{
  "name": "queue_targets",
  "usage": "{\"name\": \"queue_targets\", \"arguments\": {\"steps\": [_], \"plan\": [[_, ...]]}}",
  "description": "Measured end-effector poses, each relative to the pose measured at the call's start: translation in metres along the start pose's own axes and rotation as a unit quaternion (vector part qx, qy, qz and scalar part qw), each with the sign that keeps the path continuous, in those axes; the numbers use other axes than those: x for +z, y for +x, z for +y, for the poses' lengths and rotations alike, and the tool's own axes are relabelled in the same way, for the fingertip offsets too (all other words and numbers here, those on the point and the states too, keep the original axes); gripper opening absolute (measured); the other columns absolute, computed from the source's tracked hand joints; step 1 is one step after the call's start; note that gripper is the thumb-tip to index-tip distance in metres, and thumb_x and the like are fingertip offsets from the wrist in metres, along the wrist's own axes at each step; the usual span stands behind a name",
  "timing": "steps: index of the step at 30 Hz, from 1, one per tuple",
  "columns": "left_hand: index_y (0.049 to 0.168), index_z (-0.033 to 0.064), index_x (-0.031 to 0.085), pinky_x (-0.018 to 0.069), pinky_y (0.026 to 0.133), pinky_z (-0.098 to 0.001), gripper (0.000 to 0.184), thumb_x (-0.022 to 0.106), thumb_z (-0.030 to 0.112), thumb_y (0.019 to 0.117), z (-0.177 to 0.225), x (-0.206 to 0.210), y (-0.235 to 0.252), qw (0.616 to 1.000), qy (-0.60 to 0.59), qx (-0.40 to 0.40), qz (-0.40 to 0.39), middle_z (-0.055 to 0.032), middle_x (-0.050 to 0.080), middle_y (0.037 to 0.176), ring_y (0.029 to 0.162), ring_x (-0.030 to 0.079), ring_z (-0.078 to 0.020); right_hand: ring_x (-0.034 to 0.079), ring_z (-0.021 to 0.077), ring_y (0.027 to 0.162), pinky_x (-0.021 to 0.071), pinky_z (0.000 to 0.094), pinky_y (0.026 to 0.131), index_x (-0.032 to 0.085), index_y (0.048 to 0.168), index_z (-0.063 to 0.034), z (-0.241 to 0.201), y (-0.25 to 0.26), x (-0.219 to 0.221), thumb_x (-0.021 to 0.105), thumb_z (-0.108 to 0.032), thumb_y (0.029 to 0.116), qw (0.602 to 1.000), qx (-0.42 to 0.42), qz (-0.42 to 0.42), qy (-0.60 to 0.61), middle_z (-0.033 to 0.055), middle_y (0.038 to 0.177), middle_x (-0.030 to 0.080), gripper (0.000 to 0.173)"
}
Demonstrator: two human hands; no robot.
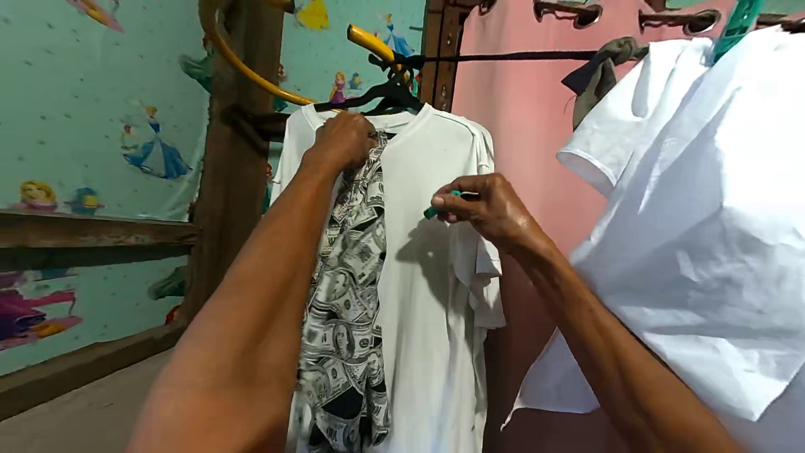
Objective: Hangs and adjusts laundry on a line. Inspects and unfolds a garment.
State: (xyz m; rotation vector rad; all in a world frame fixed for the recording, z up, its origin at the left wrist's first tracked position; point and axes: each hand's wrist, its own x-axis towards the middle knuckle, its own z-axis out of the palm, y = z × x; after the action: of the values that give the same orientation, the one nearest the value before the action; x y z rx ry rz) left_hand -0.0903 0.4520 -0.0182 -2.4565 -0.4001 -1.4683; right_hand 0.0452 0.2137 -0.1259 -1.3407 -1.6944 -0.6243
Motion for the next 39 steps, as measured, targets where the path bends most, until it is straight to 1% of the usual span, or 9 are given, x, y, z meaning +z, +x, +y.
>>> {"name": "queue_targets", "arguments": {"steps": [4, 7, 11, 19, 23, 25, 30, 33, 39], "plan": [[0.118, -0.0107, 0.058, 0.0445, 0.093, -0.0717, 0.038, 0.073, 0.016, 0.0940, 0.007, -0.011, 0.006, 0.996, -0.076, -0.035, 0.025, -0.0345, 0.062, 0.113, 0.111, 0.060, -0.0536, 0.072, 0.0127, 0.080, 0.0614, 0.0310, 0.079, 0.071, 0.118, -0.0013, -0.018, 0.031, 0.005, 0.067, -0.011, 0.0988, 1.000, -0.026, 0.005, 0.015, 0.0088, 0.095, 0.074, 0.022], [0.111, -0.0122, 0.061, 0.0447, 0.092, -0.0695, 0.030, 0.072, 0.010, 0.0936, 0.013, -0.016, 0.001, 0.996, -0.084, 0.005, 0.034, -0.0332, 0.063, 0.108, 0.106, 0.061, -0.0512, 0.065, 0.0142, 0.083, 0.0544, 0.0342, 0.079, 0.070, 0.124, -0.0024, -0.026, 0.053, 0.006, 0.062, -0.011, 0.1009, 0.997, -0.039, 0.027, -0.057, 0.0106, 0.103, 0.071, 0.026], [0.101, -0.0102, 0.067, 0.0456, 0.095, -0.0625, 0.017, 0.063, 0.006, 0.0982, 0.013, -0.017, -0.005, 0.994, -0.048, 0.095, 0.027, -0.0281, 0.067, 0.102, 0.103, 0.064, -0.0448, 0.071, 0.0172, 0.091, 0.0580, 0.0357, 0.084, 0.064, 0.130, -0.0016, -0.030, 0.082, 0.010, 0.066, -0.005, 0.0956, 0.990, -0.086, 0.060, -0.090, 0.0133, 0.114, 0.072, 0.034], [0.100, -0.0099, 0.070, 0.0461, 0.093, -0.0632, 0.020, 0.058, 0.005, 0.1014, 0.027, -0.029, -0.012, 0.995, 0.023, 0.037, -0.095, -0.0293, 0.067, 0.103, 0.105, 0.063, -0.0463, 0.072, 0.0149, 0.093, 0.0597, 0.0308, 0.086, 0.069, 0.116, -0.0003, -0.029, 0.114, 0.016, 0.072, 0.003, 0.0885, 0.994, -0.095, 0.019, -0.052, 0.0128, 0.110, 0.072, 0.028], [0.102, -0.0071, 0.070, 0.0478, 0.086, -0.0556, 0.015, 0.058, 0.001, 0.0982, 0.023, -0.034, -0.005, 0.992, -0.069, -0.037, -0.098, -0.0229, 0.067, 0.099, 0.092, 0.062, -0.0338, 0.072, 0.0146, 0.095, 0.0595, 0.0297, 0.088, 0.069, 0.116, 0.0011, -0.021, 0.124, 0.021, 0.069, 0.005, 0.0902, 0.991, -0.125, 0.019, -0.046, 0.0137, 0.111, 0.072, 0.026], [0.102, -0.0055, 0.067, 0.0464, 0.077, -0.0485, 0.015, 0.057, 0.005, 0.1007, 0.020, -0.034, 0.002, 0.989, -0.083, -0.064, -0.108, -0.0170, 0.063, 0.092, 0.081, 0.056, -0.0253, 0.073, 0.0168, 0.093, 0.0596, 0.0321, 0.087, 0.070, 0.114, 0.0013, -0.016, 0.130, 0.022, 0.067, 0.005, 0.0905, 0.984, -0.155, 0.019, -0.087, 0.0142, 0.108, 0.073, 0.024], [0.114, -0.0035, 0.061, 0.0477, 0.068, -0.0396, 0.024, 0.057, 0.018, 0.1044, 0.018, -0.032, 0.005, 0.979, -0.100, -0.129, -0.124, -0.0120, 0.058, 0.090, 0.071, 0.052, -0.0186, 0.071, 0.0212, 0.091, 0.0561, 0.0400, 0.087, 0.073, 0.108, -0.0020, -0.023, 0.137, 0.019, 0.065, 0.004, 0.0909, 0.963, -0.168, -0.032, -0.210, 0.0122, 0.100, 0.074, 0.020], [0.100, -0.0042, 0.060, 0.0468, 0.065, -0.0441, 0.017, 0.060, 0.012, 0.0989, 0.021, -0.025, 0.008, 0.980, -0.070, -0.147, -0.111, -0.0144, 0.057, 0.085, 0.070, 0.053, -0.0229, 0.072, 0.0257, 0.092, 0.0555, 0.0446, 0.089, 0.067, 0.115, 0.0004, -0.032, 0.146, 0.017, 0.066, 0.004, 0.0911, 0.952, -0.153, -0.101, -0.245, 0.0148, 0.102, 0.074, 0.024], [0.121, -0.0072, 0.058, 0.0497, 0.082, -0.0603, 0.033, 0.066, 0.002, 0.0904, 0.034, -0.025, 0.003, 0.983, -0.053, -0.152, -0.089, -0.0274, 0.063, 0.113, 0.098, 0.063, -0.0404, 0.067, 0.0341, 0.103, 0.0512, 0.0512, 0.094, 0.054, 0.126, 0.0027, -0.050, 0.161, 0.019, 0.063, 0.005, 0.0922, 0.917, -0.139, -0.183, -0.325, 0.0192, 0.106, 0.068, 0.036]]}}
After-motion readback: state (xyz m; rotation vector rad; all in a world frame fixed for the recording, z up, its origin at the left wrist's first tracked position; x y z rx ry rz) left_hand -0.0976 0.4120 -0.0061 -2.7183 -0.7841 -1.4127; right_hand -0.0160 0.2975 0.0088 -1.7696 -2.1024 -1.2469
